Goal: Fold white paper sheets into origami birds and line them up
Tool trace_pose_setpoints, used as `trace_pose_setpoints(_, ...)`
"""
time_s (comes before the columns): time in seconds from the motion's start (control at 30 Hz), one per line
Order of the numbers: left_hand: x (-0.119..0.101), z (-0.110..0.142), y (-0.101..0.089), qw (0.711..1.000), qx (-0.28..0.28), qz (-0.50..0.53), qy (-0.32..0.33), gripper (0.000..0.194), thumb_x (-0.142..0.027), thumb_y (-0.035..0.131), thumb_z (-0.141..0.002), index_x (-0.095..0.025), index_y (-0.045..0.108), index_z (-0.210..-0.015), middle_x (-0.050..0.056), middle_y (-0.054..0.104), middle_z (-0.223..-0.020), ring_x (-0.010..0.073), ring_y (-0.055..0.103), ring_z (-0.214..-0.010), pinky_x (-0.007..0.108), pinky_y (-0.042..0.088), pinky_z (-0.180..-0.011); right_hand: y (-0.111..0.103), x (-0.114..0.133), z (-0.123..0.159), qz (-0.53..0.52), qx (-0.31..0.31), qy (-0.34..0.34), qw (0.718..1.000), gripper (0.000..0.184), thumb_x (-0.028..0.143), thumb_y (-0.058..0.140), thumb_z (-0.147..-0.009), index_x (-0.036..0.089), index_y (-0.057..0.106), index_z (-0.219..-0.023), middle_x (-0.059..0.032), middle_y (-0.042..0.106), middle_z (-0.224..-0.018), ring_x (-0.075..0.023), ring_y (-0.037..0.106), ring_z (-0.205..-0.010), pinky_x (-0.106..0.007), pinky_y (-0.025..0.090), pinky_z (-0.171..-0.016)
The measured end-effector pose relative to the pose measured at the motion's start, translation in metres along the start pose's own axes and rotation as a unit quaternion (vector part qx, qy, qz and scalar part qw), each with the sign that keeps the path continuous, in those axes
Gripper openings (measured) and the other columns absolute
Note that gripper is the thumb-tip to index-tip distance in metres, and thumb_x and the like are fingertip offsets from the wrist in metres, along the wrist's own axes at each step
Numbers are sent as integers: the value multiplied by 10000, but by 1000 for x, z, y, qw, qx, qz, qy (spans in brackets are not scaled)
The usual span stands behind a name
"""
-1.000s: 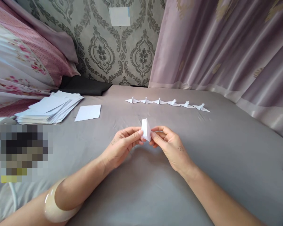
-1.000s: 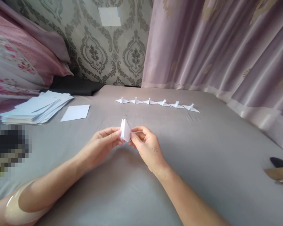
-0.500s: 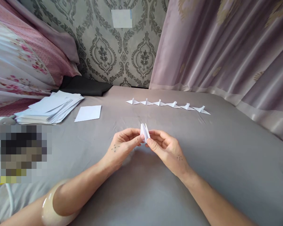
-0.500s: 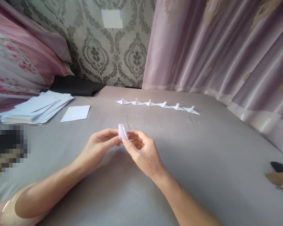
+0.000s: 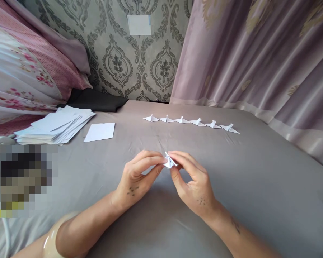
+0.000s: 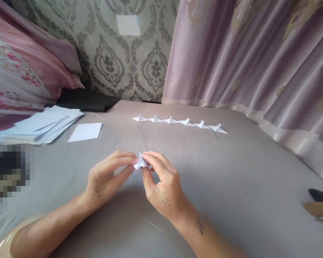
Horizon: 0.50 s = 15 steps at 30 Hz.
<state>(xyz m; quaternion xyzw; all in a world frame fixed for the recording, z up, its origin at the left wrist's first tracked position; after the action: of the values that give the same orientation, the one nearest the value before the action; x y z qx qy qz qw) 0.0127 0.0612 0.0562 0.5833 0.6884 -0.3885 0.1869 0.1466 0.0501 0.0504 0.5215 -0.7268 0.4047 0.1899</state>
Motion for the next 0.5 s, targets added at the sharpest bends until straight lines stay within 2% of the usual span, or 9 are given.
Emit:
trace_pose_setpoints(0.2, -20, 1, 0, 995, 8, -57, 85, 289, -32, 588, -822, -243, 699, -986, 56, 700, -910, 179, 645, -825, 292, 503, -758, -2, 8, 3, 21, -7, -36, 999, 367, 27, 538, -832, 231, 610, -1129, -71, 643, -1074, -183, 619, -950, -316, 555, -764)
trace_pose_setpoints(0.5, -27, 4, 3, 986, 12, -89, 140, 278, 3, 556, -834, -196, 648, -1006, 60, 671, -913, 159, 627, -831, 280, 518, -741, -3, 10, 5, 31, -13, -65, 997, 334, 0, 539, -831, 190, 599, -1098, -74, 637, -1021, -152, 603, -868, -289, 530, -732)
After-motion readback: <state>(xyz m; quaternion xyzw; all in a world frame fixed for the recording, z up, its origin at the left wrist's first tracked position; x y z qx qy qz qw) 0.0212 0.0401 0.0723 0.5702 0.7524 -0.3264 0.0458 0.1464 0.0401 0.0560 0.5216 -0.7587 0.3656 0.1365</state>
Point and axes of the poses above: each hand's wrist, its own z-axis away from the middle knuckle, its own y-axis out of the palm, x = y × z, the point moved 10 cm from there along -z, towards the middle knuckle
